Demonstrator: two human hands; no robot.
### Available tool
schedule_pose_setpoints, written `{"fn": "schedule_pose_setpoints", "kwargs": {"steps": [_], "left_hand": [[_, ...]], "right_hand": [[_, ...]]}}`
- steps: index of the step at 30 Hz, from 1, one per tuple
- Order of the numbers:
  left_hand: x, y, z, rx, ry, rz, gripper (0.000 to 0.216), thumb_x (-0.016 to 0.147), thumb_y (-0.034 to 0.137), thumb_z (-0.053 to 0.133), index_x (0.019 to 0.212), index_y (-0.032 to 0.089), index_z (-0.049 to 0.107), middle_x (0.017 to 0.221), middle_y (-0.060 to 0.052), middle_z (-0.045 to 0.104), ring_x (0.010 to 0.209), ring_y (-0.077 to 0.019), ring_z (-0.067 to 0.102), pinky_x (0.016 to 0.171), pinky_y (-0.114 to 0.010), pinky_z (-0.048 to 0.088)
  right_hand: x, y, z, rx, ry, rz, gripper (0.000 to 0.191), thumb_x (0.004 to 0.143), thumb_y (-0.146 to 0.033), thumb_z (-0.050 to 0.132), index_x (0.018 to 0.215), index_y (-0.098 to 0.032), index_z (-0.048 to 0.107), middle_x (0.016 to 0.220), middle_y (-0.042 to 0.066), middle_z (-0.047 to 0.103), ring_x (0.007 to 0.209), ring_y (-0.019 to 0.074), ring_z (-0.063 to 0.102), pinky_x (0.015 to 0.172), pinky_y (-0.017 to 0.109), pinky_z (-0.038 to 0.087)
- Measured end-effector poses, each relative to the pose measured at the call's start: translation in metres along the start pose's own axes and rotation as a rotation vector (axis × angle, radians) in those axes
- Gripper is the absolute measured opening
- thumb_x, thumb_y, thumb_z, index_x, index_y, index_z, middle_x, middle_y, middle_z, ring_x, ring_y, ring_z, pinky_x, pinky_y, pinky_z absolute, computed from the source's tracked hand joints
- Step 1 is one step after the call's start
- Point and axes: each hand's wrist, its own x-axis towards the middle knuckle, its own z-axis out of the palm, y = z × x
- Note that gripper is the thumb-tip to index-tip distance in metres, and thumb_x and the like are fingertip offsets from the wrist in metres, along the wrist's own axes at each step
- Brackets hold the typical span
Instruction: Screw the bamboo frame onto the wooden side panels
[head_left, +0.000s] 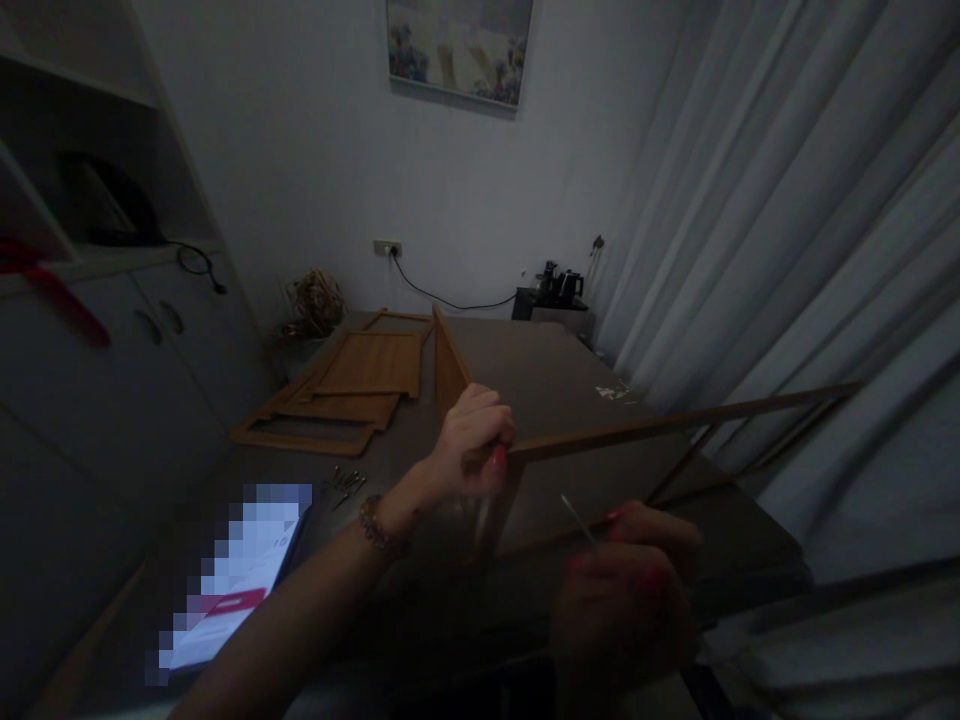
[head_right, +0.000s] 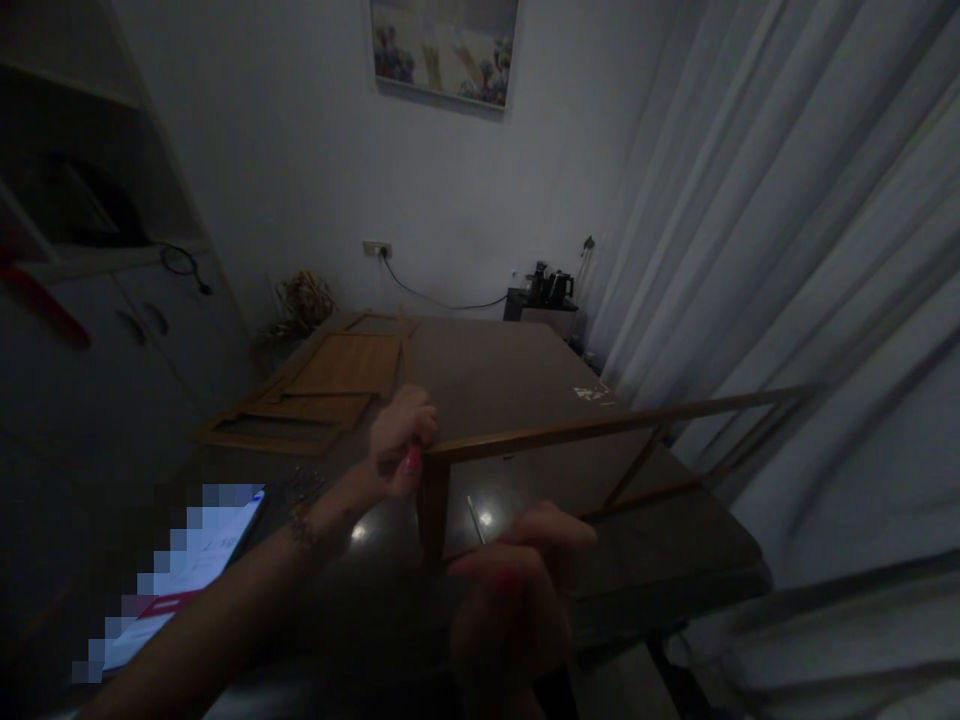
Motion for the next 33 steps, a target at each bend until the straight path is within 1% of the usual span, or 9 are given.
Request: {"fn": "schedule_pose_setpoints", "kwargs": {"steps": [4,8,12,16,19,22,25,28,33], "left_hand": [[0.003,0.001,-0.001,0.013,0.001,0.014,0.030,0.095,0.037,0.028,0.071,0.022,0.036,0.056,0.003,0.039,0.056,-0.0141,0.036,0.059,-0.033,0.029],[0.005,0.004,-0.003,0.018,-0.012,0.015,0.031,0.096,0.038,0.028,0.071,0.022,0.036,0.056,0.004,0.040,0.056,-0.0140,0.036,0.058,-0.032,0.029],[0.005,0.004,-0.005,0.013,-0.037,0.009,0.032,0.096,0.040,0.028,0.071,0.021,0.036,0.056,0.003,0.040,0.056,-0.0141,0.037,0.058,-0.032,0.029],[0.002,0.000,-0.004,-0.036,-0.046,0.005,0.036,0.096,0.046,0.027,0.071,0.021,0.037,0.058,0.003,0.042,0.057,-0.0137,0.037,0.061,-0.033,0.031],[-0.002,-0.003,-0.003,-0.082,-0.042,-0.005,0.045,0.095,0.056,0.021,0.071,0.021,0.037,0.059,0.002,0.041,0.058,-0.0141,0.037,0.062,-0.034,0.031],[-0.003,-0.003,-0.002,-0.101,-0.042,-0.033,0.052,0.094,0.062,0.015,0.070,0.021,0.037,0.059,0.002,0.041,0.058,-0.0146,0.037,0.063,-0.034,0.031],[-0.002,-0.001,-0.002,-0.079,-0.044,-0.035,0.054,0.095,0.062,0.012,0.070,0.021,0.037,0.059,0.001,0.042,0.058,-0.0150,0.037,0.062,-0.034,0.031],[0.000,0.000,-0.003,-0.052,-0.043,-0.020,0.053,0.096,0.059,0.011,0.069,0.021,0.037,0.058,0.001,0.043,0.058,-0.0155,0.038,0.062,-0.034,0.032],[0.001,0.000,-0.003,-0.025,-0.037,-0.012,0.053,0.097,0.057,0.011,0.068,0.021,0.037,0.056,0.001,0.044,0.057,-0.0157,0.039,0.060,-0.034,0.033]], "right_hand": [[0.001,0.025,-0.017,0.025,-0.018,0.005,0.042,0.097,-0.029,0.042,0.056,-0.021,0.046,0.076,0.003,0.051,0.077,0.0171,0.051,0.067,0.034,0.039],[0.004,0.047,-0.035,-0.054,-0.444,0.189,0.033,0.098,-0.028,0.041,0.072,-0.021,0.060,0.063,-0.001,0.056,0.054,0.0111,0.050,0.051,0.026,0.036],[0.002,0.071,-0.040,-0.147,-0.770,0.204,0.033,0.097,-0.035,0.045,0.069,-0.020,0.054,0.061,-0.002,0.057,0.055,0.0110,0.054,0.053,0.023,0.038],[-0.010,0.105,-0.042,-0.308,-0.791,0.306,0.036,0.098,-0.043,0.039,0.079,-0.019,0.058,0.073,0.004,0.064,0.066,0.0152,0.061,0.060,0.026,0.043],[-0.015,0.134,-0.050,-0.408,-0.764,0.365,0.050,0.095,-0.053,0.040,0.118,-0.013,0.058,0.077,0.006,0.066,0.066,0.0179,0.061,0.062,0.029,0.047],[-0.010,0.159,-0.054,-0.532,-0.830,0.255,0.063,0.094,-0.053,0.043,0.139,-0.009,0.043,0.071,0.004,0.064,0.067,0.0200,0.060,0.066,0.032,0.049],[0.001,0.177,-0.046,-0.667,-1.030,-0.008,0.041,0.097,-0.041,0.042,0.122,-0.014,0.059,0.085,0.009,0.069,0.085,0.0240,0.062,0.083,0.039,0.048],[0.008,0.190,-0.031,-0.695,-1.156,-0.111,0.028,0.095,-0.034,0.046,0.103,-0.015,0.065,0.100,0.014,0.070,0.098,0.0277,0.060,0.091,0.042,0.045],[0.005,0.208,-0.005,-0.679,-1.267,-0.168,0.033,0.095,-0.034,0.048,0.119,-0.015,0.062,0.115,0.014,0.068,0.111,0.0265,0.060,0.097,0.038,0.043]]}}
